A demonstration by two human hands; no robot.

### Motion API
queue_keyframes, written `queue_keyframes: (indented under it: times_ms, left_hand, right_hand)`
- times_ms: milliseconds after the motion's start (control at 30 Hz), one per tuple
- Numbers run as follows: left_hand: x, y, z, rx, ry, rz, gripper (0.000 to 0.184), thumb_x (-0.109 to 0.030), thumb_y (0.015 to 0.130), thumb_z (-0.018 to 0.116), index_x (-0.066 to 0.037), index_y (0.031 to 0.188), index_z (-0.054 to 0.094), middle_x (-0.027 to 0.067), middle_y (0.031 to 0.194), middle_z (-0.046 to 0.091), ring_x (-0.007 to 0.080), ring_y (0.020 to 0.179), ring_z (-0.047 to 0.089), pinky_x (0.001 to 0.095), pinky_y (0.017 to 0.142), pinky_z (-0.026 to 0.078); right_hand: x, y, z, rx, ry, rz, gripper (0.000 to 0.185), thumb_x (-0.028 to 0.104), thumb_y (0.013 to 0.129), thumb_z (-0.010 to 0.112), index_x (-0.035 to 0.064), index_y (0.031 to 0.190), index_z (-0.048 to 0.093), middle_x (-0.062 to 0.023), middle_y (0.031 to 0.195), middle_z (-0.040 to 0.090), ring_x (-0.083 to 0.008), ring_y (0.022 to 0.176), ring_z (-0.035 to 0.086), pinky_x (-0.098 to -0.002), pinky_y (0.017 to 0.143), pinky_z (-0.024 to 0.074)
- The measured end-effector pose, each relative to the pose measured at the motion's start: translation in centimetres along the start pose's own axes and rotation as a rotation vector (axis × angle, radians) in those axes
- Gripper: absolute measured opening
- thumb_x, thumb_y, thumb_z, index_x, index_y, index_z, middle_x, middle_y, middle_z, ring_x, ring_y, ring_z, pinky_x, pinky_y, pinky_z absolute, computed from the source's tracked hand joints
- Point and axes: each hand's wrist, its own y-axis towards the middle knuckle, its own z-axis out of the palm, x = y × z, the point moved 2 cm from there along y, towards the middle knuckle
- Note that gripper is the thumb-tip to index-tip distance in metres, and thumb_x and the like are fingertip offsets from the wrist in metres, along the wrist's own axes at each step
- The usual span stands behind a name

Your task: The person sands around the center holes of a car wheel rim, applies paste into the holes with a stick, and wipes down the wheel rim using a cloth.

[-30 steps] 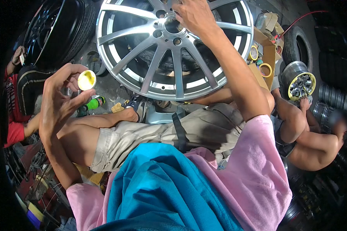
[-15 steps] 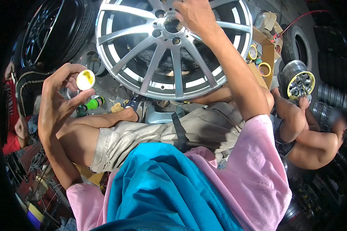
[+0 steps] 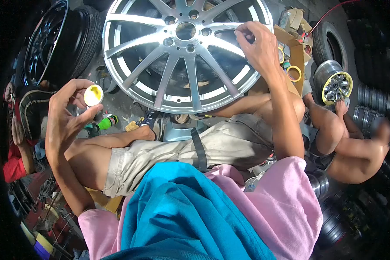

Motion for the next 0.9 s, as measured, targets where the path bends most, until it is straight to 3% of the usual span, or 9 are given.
queue_keyframes:
  times_ms: [100,233,367,400,500,567,633,767,900]
  left_hand:
    - [-0.1,0.4,0.3,0.012,-0.018,-0.065,0.041,-0.001,0.072,0.089,0.003,0.11,0.073,0.0063,0.087,0.072,0.0082,0.071,0.06,0.0248,0.068,0.049]
    - [-0.7,1.0,0.7,0.039,-0.053,-0.192,0.041,-0.001,0.074,0.088,0.003,0.112,0.073,0.0067,0.085,0.073,0.0061,0.068,0.06,0.0229,0.066,0.051]
    - [-1.0,1.8,1.4,0.037,-0.028,-0.114,0.04,-0.001,0.074,0.087,0.003,0.112,0.073,0.007,0.086,0.074,0.0059,0.068,0.061,0.0227,0.064,0.051]
    - [-1.9,2.1,1.4,0.062,-0.076,-0.209,0.04,-0.002,0.074,0.087,0.003,0.111,0.074,0.0068,0.087,0.074,0.0065,0.071,0.061,0.0228,0.067,0.051]
    - [-2.1,3.0,1.7,0.151,-0.023,-0.189,0.039,0.001,0.081,0.085,0.004,0.118,0.071,0.0033,0.097,0.074,0.0043,0.085,0.064,0.0218,0.076,0.053]
    - [-2.4,3.7,2.1,0.159,0.022,-0.147,0.038,0.003,0.082,0.084,0.005,0.117,0.071,0.004,0.097,0.074,0.0053,0.086,0.064,0.0218,0.078,0.054]
    - [-3.3,4.3,2.7,0.099,-0.034,-0.107,0.041,-0.006,0.075,0.089,0.003,0.111,0.074,0.0063,0.087,0.073,0.0087,0.074,0.061,0.0256,0.072,0.052]
    - [-4.7,5.1,3.0,0.109,0.018,-0.017,0.041,-0.008,0.074,0.089,0.004,0.11,0.073,0.0072,0.084,0.069,0.0103,0.072,0.058,0.0275,0.07,0.052]
    - [-5.6,5.3,3.0,0.109,-0.013,-0.106,0.041,-0.009,0.074,0.09,0.005,0.109,0.073,0.0081,0.083,0.067,0.0119,0.072,0.057,0.0286,0.072,0.052]
  right_hand:
    - [0.1,-1.0,0.0,-0.033,0.039,0.019,0.015,0.014,0.091,0.076,0.0035,0.102,0.077,-0.0121,0.092,0.073,-0.0243,0.084,0.07,-0.0362,0.078,0.0562]
    - [0.2,-1.5,1.0,-0.065,0.087,-0.008,0.013,0.013,0.09,0.076,0.0045,0.1,0.076,-0.0129,0.09,0.071,-0.0285,0.086,0.07,-0.0395,0.079,0.0566]
    - [0.7,-2.1,2.6,-0.059,0.08,-0.038,0.01,0.012,0.09,0.075,0.0051,0.098,0.075,-0.0139,0.094,0.072,-0.0336,0.093,0.071,-0.0436,0.083,0.0562]
    - [0.9,-2.3,3.3,-0.072,0.111,-0.06,0.011,0.012,0.089,0.075,0.0051,0.098,0.074,-0.014,0.095,0.071,-0.0337,0.094,0.071,-0.0445,0.083,0.0561]
    - [3.3,-2.5,4.1,0.014,0.229,0.0,0.013,0.013,0.091,0.073,0.0051,0.101,0.069,-0.0159,0.104,0.07,-0.0387,0.097,0.07,-0.0486,0.084,0.0555]
    - [4.1,-1.8,5.3,0.071,0.216,-0.037,0.018,0.016,0.095,0.069,0.0024,0.106,0.064,-0.016,0.108,0.067,-0.0381,0.088,0.068,-0.0459,0.08,0.0554]
    - [4.0,-0.6,6.8,0.051,0.216,-0.086,0.018,0.015,0.095,0.068,0.0024,0.106,0.062,-0.0164,0.108,0.067,-0.0408,0.09,0.067,-0.0477,0.081,0.0545]
    - [4.4,1.8,8.1,0.128,0.245,-0.164,0.017,0.014,0.095,0.067,0.0023,0.103,0.058,-0.018,0.106,0.066,-0.0459,0.096,0.065,-0.0518,0.085,0.0517]
    - [4.4,2.9,9.0,0.181,0.133,-0.1,0.017,0.015,0.096,0.066,0.0033,0.104,0.057,-0.0199,0.106,0.067,-0.0451,0.102,0.065,-0.0525,0.085,0.0507]
